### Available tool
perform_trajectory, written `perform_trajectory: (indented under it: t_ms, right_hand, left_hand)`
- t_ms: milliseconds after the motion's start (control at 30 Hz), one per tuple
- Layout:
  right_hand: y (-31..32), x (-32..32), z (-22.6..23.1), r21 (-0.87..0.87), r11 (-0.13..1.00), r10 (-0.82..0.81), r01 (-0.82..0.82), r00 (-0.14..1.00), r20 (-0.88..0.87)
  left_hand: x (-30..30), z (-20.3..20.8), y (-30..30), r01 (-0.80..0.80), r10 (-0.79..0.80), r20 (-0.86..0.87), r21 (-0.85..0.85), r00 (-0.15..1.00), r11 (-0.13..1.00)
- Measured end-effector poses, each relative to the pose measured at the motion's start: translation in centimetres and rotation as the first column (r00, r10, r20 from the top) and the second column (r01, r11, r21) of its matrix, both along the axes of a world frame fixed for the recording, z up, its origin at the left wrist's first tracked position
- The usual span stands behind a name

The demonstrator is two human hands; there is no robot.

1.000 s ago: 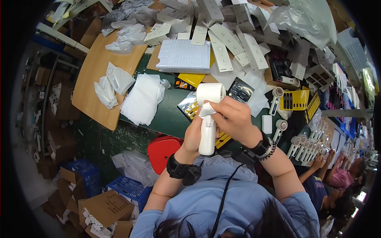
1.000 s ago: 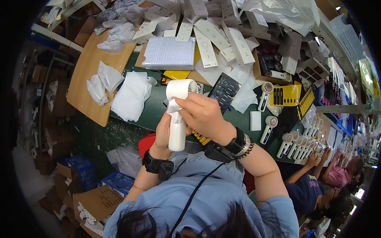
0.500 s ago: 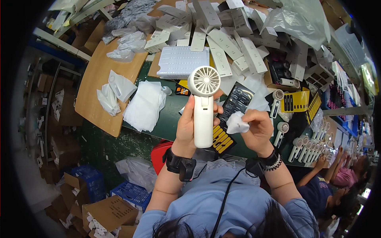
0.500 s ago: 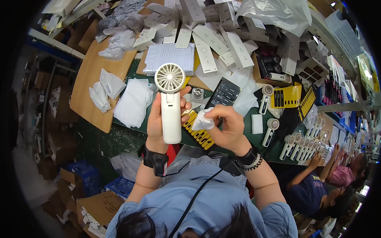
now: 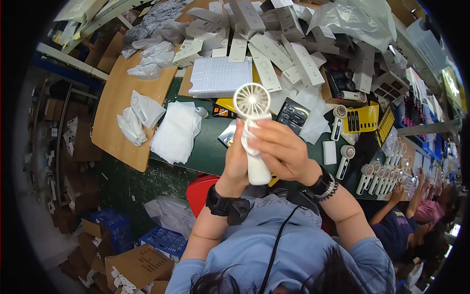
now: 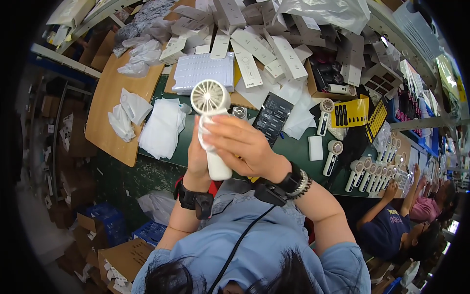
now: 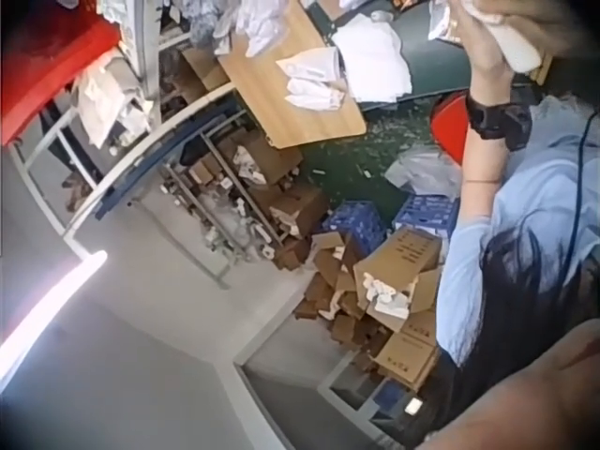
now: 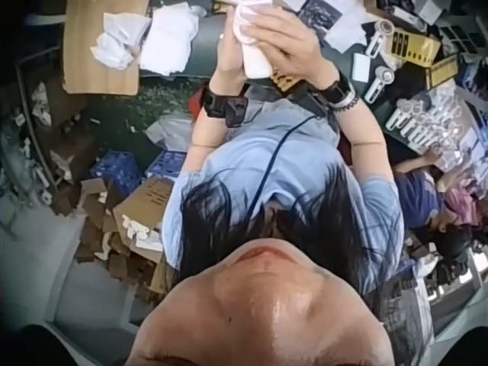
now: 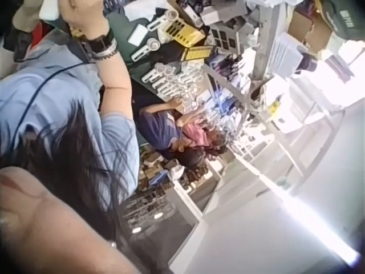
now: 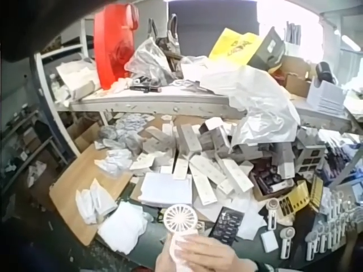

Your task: The person wipes a handheld fan with a cloth, turning it over to clean the handle and the fan head. After setting the fan down and picking up a plastic bag, they resume wiping the fan before placing it on the table.

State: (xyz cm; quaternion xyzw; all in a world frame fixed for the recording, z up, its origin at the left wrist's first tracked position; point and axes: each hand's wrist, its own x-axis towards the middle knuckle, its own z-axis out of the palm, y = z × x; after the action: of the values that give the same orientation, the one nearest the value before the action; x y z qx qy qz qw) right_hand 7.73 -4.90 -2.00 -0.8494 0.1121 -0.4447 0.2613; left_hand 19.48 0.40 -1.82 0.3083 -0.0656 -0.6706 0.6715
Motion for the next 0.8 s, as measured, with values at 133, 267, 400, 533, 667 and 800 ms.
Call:
perform_trajectory:
  t_ms: [133, 267, 400, 533, 667, 800]
  right_hand:
    - [5.0, -0.9, -2.0, 0.080, 0.991, 0.107, -0.104, 0.994, -0.035]
    - [3.9, -1.0, -2.0, -0.083, 0.994, 0.072, -0.076, 0.996, -0.049]
    - [2.5, -0.4, -0.7, 0.035, 0.999, -0.027, 0.027, 1.000, -0.012]
    - [5.5, -2.2, -1.7, -0.054, 0.995, 0.087, -0.087, 0.996, -0.004]
    - [4.6, -3.4, -0.4, 0.076, 0.984, 0.156, -0.161, 0.986, 0.065]
    - [4.8, -4.2, 0.1, 0.112, 0.986, 0.110, -0.121, 0.989, 0.099]
  left_hand:
    - [1.9, -1.9, 0.3, 0.066, -0.059, 0.051, -0.138, 0.997, 0.988]
    - [0.7, -1.2, 0.7, -0.041, 0.046, 0.115, -0.049, 0.992, 0.998]
    - [0.3, -1.0, 1.0, -0.112, 0.099, 0.213, 0.048, 0.972, 0.993]
    - [0.4, -1.6, 1.0, -0.038, 0.040, 0.249, -0.013, 0.968, 0.999]
    - [0.6, -0.8, 1.7, -0.024, 0.039, 0.145, -0.104, 0.989, 0.994]
    - [0.4, 1.2, 2.1, -0.022, 0.035, 0.087, -0.137, 0.996, 0.990]
